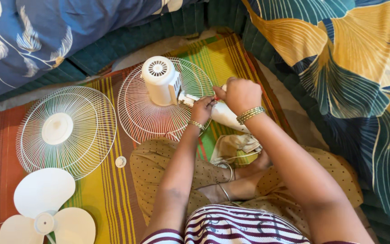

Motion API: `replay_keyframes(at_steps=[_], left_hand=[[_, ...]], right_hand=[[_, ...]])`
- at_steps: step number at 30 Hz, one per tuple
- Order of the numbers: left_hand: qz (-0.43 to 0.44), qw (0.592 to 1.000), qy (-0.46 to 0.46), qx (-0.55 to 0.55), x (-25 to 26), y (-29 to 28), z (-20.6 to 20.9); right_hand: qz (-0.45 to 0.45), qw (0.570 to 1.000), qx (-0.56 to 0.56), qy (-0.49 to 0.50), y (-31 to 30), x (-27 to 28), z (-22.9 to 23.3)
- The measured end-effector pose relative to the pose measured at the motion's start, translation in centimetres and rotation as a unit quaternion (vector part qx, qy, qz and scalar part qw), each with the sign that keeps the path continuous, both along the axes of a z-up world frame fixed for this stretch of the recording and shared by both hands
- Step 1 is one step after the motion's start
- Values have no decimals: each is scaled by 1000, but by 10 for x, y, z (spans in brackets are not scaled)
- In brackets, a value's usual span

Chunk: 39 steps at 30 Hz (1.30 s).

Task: The person uses a screwdriver to unscrew and remove the back cover of a white table fan. They then remove the fan blades and the front grill, placing the parts on the floor beside them.

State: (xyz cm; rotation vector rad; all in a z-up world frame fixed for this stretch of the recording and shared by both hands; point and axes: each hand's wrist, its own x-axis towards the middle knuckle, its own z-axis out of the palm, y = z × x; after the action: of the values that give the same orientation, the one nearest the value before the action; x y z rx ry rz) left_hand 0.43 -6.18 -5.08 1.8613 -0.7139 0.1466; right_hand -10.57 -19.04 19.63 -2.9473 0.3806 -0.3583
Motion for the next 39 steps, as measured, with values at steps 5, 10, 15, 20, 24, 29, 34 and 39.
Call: replay_keyframes(at_steps=[5,10,15,20,24,29,34,39], left_hand=[[7,990,141,-14,-5,6,11],[-57,952,202,-221,-15,15,-8],[30,923,271,-273,-71,50,-14],[85,988,123,-35,-105,54,56],[-49,985,-52,-158,-112,1,68],[-2,972,86,-219,-100,-8,19],[-203,973,-28,-106,-43,23,45],[-394,916,-19,74,-8,32,105]], right_hand=[[-48,997,27,49,15,-1,15],[56,997,49,26,20,-24,15],[251,945,135,-161,12,-36,-9],[262,885,273,-271,17,-32,-70],[199,906,220,-302,48,-37,-96],[255,891,292,-237,33,-56,-87],[313,864,332,-211,-2,-63,-94],[345,919,98,-162,-1,-66,-76]])
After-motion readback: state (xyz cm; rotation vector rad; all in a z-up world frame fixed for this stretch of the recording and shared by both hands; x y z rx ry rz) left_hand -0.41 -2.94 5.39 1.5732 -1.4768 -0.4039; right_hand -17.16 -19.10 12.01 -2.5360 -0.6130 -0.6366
